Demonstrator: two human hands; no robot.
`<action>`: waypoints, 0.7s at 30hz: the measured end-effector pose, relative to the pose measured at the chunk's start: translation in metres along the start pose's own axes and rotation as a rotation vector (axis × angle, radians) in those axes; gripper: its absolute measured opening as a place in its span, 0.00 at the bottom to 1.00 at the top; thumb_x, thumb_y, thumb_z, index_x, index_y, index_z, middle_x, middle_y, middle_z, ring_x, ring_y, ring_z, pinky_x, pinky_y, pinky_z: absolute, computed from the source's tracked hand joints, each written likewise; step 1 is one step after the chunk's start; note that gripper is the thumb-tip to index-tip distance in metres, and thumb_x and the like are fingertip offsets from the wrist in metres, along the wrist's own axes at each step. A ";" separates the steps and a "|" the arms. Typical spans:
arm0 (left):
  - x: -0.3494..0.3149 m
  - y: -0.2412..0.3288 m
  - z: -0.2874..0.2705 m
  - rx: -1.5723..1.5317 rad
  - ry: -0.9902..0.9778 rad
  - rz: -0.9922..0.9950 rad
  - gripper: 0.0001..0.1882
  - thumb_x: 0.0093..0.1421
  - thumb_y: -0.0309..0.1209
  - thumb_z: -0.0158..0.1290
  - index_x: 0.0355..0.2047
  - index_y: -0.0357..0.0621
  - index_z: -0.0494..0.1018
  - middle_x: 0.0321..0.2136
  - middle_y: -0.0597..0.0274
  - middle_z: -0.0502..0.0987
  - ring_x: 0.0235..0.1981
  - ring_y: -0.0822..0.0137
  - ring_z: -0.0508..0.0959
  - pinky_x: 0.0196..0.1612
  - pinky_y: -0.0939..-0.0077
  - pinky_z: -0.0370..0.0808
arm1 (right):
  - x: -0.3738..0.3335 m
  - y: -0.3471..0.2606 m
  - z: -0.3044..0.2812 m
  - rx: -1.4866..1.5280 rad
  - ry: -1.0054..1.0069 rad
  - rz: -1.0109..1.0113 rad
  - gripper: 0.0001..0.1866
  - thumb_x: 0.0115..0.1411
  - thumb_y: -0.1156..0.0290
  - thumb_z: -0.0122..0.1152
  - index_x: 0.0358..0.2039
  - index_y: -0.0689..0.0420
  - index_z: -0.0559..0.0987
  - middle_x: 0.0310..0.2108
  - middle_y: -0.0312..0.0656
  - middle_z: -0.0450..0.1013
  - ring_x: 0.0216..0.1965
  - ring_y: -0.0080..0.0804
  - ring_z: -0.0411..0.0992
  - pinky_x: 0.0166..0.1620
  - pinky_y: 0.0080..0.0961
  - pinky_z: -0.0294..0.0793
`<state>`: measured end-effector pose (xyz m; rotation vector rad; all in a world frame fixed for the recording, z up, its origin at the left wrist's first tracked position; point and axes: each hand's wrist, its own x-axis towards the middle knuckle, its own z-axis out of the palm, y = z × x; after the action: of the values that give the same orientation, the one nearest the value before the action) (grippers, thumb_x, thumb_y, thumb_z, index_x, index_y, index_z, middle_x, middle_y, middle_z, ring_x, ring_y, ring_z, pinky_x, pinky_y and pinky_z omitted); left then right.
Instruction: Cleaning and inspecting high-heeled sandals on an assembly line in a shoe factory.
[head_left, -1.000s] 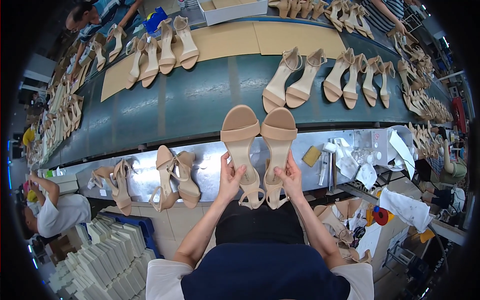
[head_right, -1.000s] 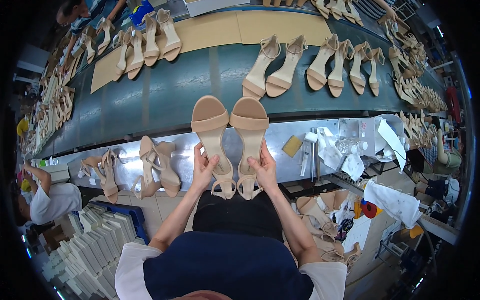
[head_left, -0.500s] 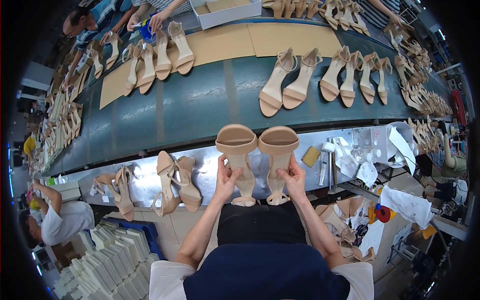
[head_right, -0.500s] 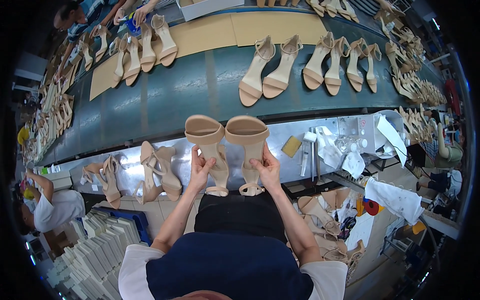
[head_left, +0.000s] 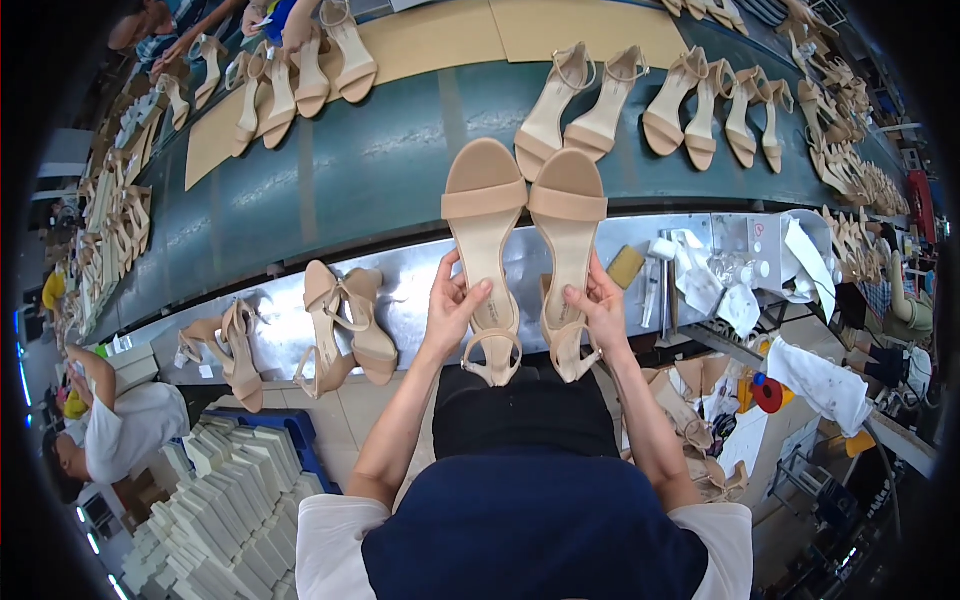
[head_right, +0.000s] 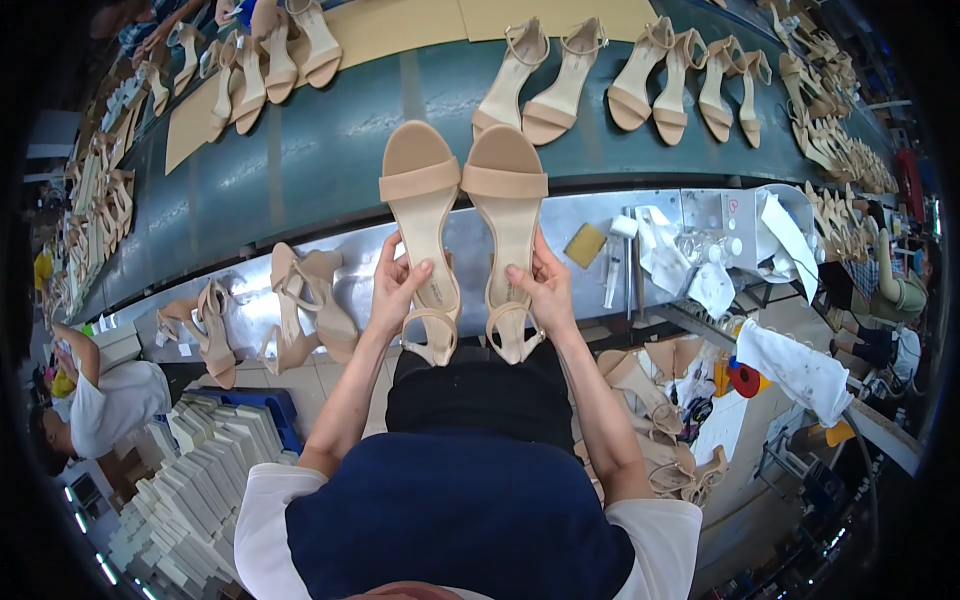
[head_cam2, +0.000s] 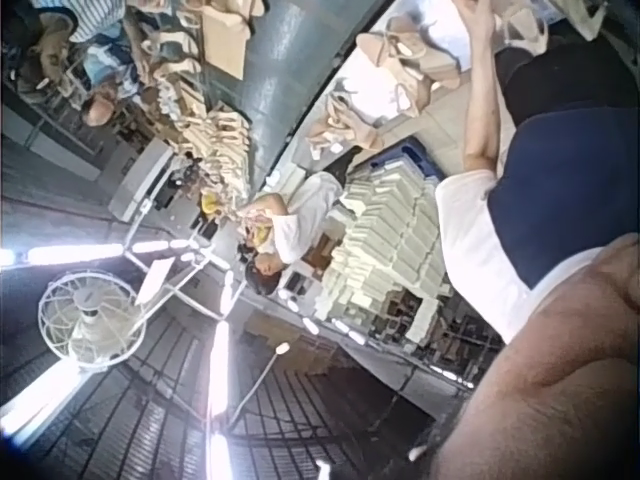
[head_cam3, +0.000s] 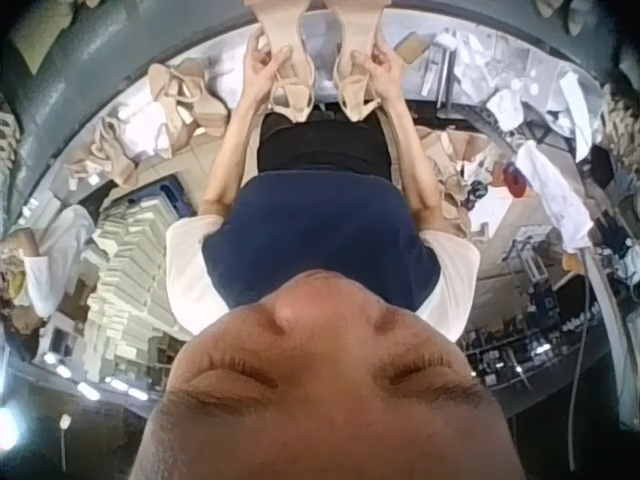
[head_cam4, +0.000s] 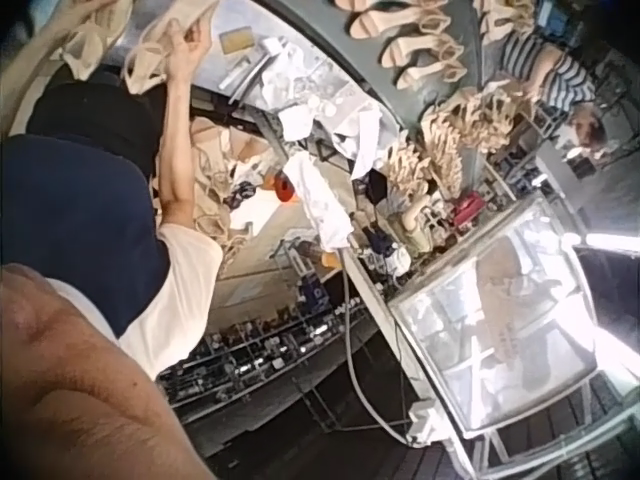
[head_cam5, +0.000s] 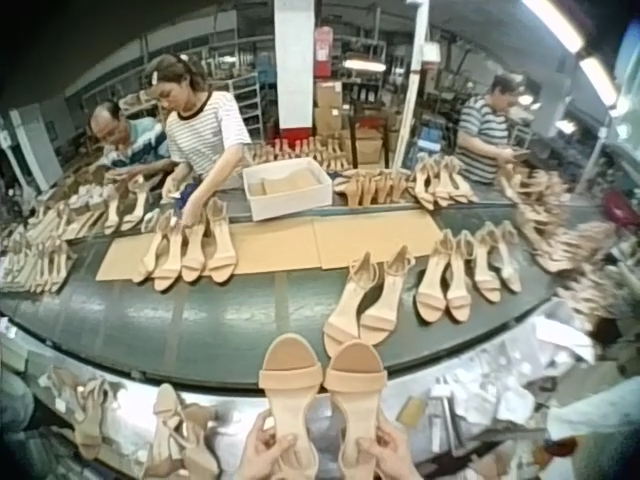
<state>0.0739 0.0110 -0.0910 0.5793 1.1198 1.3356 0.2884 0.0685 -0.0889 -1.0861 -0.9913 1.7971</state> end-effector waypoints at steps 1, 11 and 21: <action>0.000 -0.001 0.000 -0.001 -0.001 0.024 0.29 0.58 0.25 0.53 0.57 0.41 0.52 0.40 0.55 0.76 0.39 0.73 0.76 0.43 0.77 0.73 | 0.000 0.001 0.001 0.002 0.007 0.012 0.40 0.52 0.81 0.61 0.63 0.59 0.53 0.49 0.40 0.70 0.46 0.22 0.69 0.51 0.21 0.67; 0.005 0.006 0.001 0.017 -0.014 0.018 0.29 0.58 0.26 0.53 0.57 0.41 0.52 0.39 0.53 0.77 0.39 0.69 0.77 0.44 0.75 0.74 | 0.000 -0.006 0.005 -0.031 0.020 0.055 0.38 0.54 0.80 0.58 0.64 0.58 0.52 0.51 0.41 0.69 0.48 0.22 0.68 0.52 0.21 0.65; 0.025 0.060 0.034 -0.013 -0.182 0.053 0.41 0.53 0.23 0.58 0.62 0.40 0.46 0.46 0.51 0.72 0.48 0.64 0.72 0.51 0.71 0.69 | 0.024 -0.068 0.032 0.313 -0.222 0.053 0.35 0.56 0.66 0.60 0.60 0.58 0.53 0.51 0.46 0.66 0.51 0.33 0.67 0.53 0.31 0.66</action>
<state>0.0723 0.0557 -0.0326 0.7110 0.9525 1.3061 0.2672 0.1084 -0.0249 -0.7380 -0.7772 2.0660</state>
